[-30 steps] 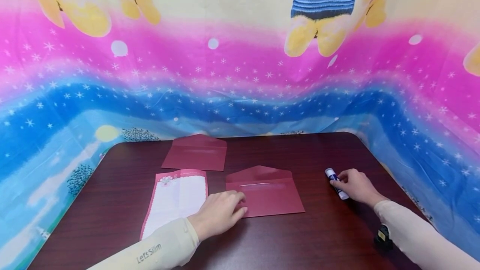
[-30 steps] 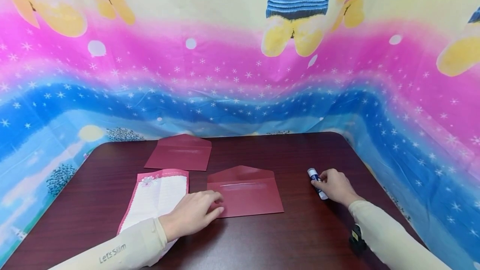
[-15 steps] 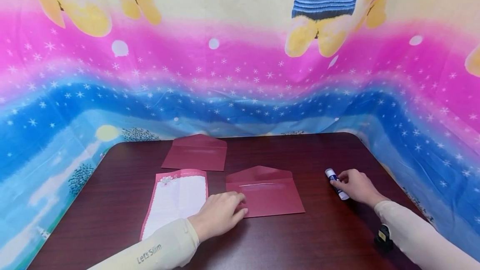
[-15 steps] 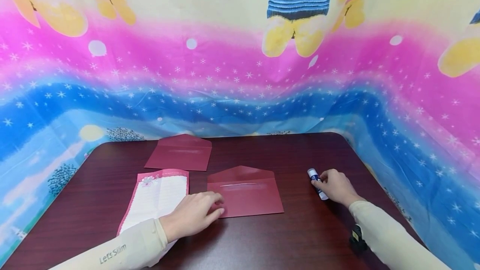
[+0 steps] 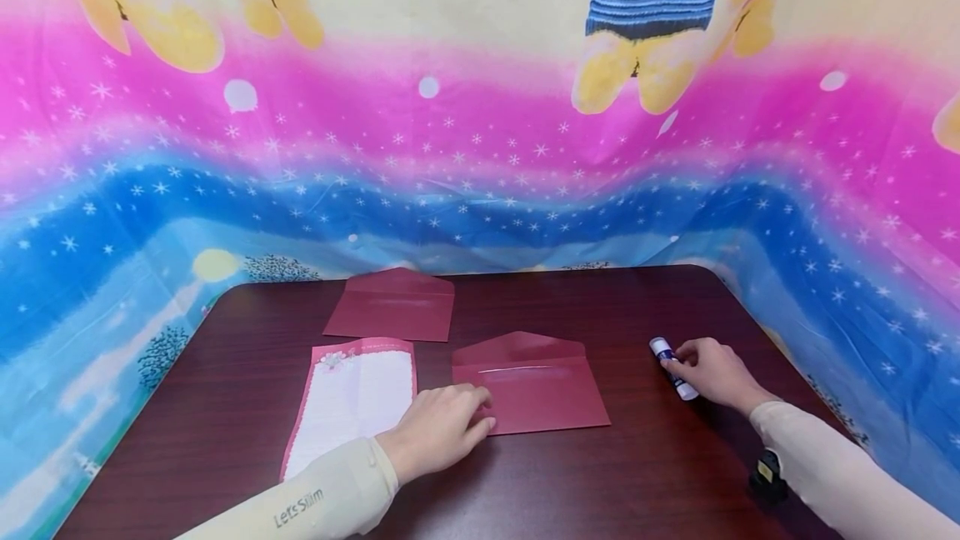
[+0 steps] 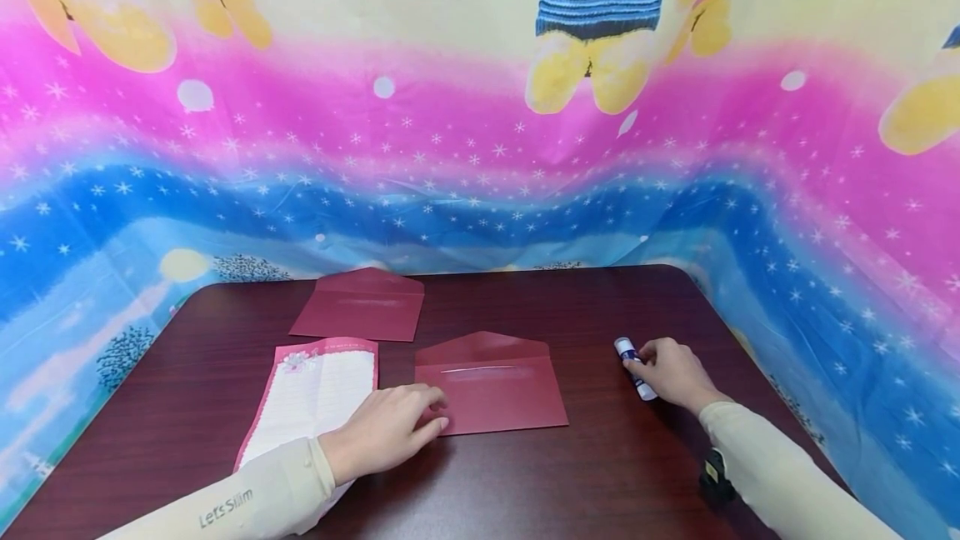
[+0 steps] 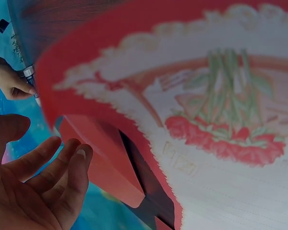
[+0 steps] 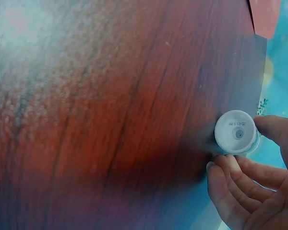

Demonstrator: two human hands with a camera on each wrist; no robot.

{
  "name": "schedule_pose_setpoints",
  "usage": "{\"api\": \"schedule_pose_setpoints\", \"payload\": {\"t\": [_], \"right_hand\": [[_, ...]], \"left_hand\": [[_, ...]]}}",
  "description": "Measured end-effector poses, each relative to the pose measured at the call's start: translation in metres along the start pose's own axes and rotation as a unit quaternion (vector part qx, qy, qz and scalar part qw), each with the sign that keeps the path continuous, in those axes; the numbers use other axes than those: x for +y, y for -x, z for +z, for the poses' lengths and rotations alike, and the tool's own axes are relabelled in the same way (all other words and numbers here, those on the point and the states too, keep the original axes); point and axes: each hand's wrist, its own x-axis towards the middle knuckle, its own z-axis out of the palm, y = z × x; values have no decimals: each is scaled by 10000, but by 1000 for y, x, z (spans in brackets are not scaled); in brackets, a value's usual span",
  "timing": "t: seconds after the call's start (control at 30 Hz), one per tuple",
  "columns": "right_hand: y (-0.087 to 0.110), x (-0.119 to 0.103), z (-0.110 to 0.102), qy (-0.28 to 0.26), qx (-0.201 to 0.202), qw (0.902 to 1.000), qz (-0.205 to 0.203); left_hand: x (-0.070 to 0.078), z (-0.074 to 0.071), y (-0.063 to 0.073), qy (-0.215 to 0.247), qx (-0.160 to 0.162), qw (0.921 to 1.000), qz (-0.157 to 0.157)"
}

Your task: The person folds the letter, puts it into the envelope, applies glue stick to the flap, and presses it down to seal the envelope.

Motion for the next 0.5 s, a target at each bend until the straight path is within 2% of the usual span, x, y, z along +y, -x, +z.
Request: {"api": "schedule_pose_setpoints", "payload": {"t": [0.5], "right_hand": [[1,0,1,-4,49,10000,-21]], "left_hand": [[1,1,0,-5,21,10000,22]]}}
